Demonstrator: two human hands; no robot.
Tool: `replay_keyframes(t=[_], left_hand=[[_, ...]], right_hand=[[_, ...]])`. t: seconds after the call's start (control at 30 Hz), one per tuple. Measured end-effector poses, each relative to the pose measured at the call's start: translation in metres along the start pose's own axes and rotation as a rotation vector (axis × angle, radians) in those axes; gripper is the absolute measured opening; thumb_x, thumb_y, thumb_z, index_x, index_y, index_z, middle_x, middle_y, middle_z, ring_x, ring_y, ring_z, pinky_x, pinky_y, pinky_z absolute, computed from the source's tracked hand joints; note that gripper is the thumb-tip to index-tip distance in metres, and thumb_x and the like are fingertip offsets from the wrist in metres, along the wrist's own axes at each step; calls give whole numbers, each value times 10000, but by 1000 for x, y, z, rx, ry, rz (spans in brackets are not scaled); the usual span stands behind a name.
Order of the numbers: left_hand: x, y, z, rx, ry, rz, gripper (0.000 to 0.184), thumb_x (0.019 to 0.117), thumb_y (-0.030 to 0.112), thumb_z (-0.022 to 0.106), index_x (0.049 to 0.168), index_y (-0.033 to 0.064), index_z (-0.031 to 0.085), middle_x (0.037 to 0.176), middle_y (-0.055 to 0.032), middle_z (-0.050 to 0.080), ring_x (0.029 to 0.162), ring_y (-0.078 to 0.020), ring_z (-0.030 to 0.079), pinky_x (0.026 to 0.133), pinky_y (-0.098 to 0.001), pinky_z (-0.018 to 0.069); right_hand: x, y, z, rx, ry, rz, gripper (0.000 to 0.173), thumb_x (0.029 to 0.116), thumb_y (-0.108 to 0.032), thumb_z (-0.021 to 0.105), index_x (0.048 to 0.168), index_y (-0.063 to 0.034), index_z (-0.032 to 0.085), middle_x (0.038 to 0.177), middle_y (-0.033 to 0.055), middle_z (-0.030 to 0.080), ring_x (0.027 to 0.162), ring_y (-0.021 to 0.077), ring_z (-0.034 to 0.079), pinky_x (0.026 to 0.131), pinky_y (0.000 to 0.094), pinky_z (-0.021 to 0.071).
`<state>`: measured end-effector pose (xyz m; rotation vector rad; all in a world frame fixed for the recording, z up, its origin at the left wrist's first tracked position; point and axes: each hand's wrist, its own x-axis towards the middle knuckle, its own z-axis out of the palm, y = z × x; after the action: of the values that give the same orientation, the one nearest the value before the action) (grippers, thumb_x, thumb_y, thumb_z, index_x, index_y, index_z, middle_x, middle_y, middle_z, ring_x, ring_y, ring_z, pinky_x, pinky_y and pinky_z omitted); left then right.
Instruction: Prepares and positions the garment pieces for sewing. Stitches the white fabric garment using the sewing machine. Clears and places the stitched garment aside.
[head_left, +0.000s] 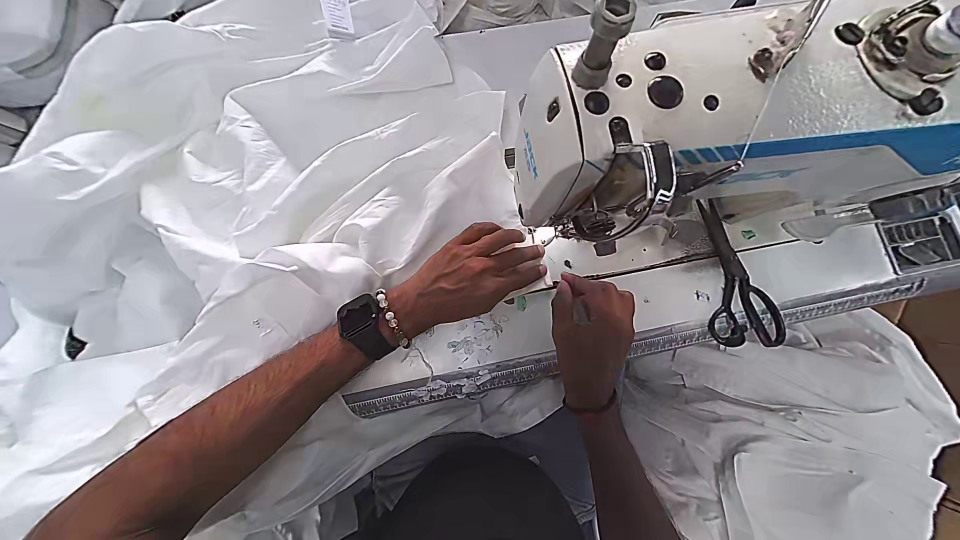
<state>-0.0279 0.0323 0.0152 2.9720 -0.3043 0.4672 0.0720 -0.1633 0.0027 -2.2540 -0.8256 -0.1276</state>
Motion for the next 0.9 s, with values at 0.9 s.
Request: replay_keyframes(t=[0.9], left_hand=[[6, 14, 1, -213, 105, -282, 194, 941, 351, 667, 943, 241, 827, 1107, 18, 728, 1220, -233, 577, 1032, -465, 410]], right_hand=[[9, 4, -2, -57, -126, -238, 186, 951, -284, 679, 1089, -190, 761, 1080, 6, 729, 1012, 222, 639, 831, 428, 472]])
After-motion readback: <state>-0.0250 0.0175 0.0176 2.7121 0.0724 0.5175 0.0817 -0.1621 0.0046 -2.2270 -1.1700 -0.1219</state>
